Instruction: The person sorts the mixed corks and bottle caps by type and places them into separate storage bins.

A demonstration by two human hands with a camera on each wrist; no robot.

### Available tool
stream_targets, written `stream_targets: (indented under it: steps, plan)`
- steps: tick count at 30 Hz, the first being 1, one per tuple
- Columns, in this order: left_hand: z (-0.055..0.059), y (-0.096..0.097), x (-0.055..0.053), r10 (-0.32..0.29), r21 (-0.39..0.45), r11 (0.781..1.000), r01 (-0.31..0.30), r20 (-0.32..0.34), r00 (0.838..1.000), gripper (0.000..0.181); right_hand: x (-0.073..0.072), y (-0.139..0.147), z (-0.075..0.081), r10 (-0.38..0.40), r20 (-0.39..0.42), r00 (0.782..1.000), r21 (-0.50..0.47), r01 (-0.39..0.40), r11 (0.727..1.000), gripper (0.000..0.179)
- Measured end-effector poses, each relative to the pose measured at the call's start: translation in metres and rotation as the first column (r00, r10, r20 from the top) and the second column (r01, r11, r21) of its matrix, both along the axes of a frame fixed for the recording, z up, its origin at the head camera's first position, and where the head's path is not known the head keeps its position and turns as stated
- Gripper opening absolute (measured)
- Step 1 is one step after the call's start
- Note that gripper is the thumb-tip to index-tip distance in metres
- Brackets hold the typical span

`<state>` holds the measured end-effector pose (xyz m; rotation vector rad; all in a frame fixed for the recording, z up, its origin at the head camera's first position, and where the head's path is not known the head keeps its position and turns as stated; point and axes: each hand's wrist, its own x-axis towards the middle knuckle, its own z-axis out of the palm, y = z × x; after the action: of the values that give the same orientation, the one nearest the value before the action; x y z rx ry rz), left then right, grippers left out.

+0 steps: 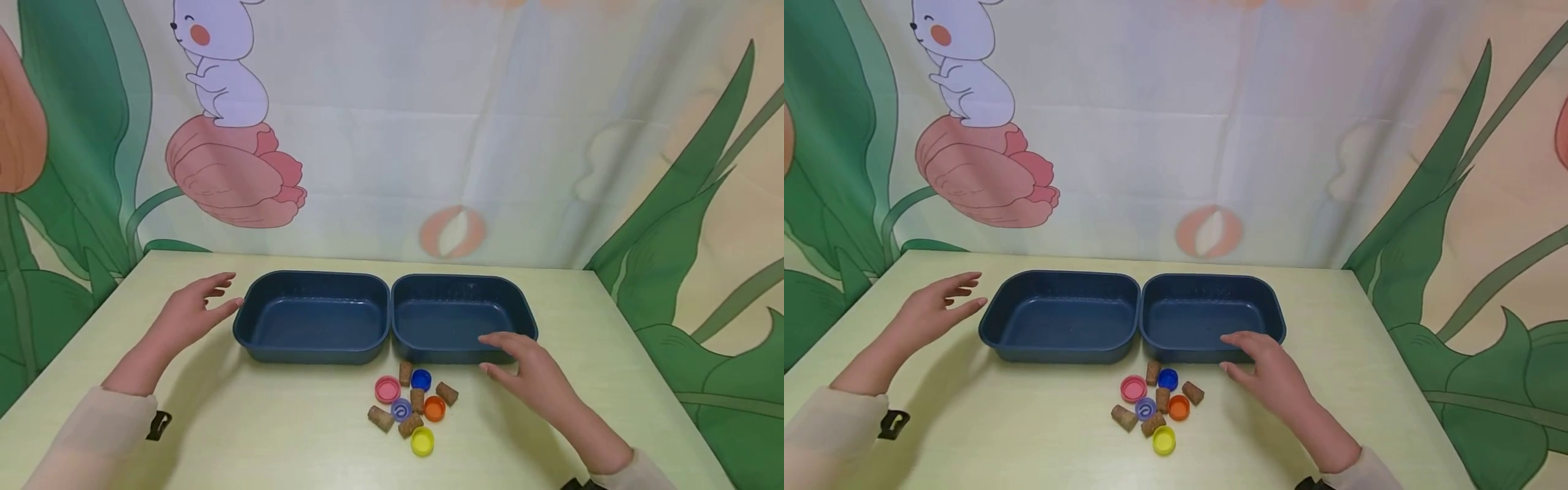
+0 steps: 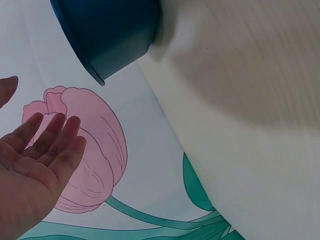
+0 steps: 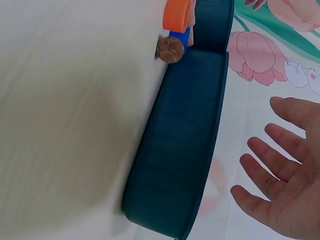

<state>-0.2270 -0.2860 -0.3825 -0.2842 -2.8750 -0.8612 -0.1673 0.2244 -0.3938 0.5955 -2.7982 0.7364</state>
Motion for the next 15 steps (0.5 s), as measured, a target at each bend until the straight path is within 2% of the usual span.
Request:
stream_targets:
  steps: [6,10,15]
  plan:
    - [-0.003,-0.004,0.0,0.049,0.058,0.997,-0.051,0.039,0.998,0.056,0.001,-0.001,-0.001,0.007,0.018,1.0,-0.027,-0.007,1.0,0.032]
    - [-0.008,-0.007,0.001,0.067,0.087,0.993,-0.076,0.096,0.993,0.057,0.001,-0.002,-0.002,0.002,0.098,0.995,-0.044,0.002,0.999,0.027]
    - [-0.014,-0.01,0.0,0.061,0.117,0.99,-0.08,0.157,0.986,0.058,-0.002,-0.002,-0.005,0.029,0.209,0.977,-0.069,-0.015,0.998,0.028]
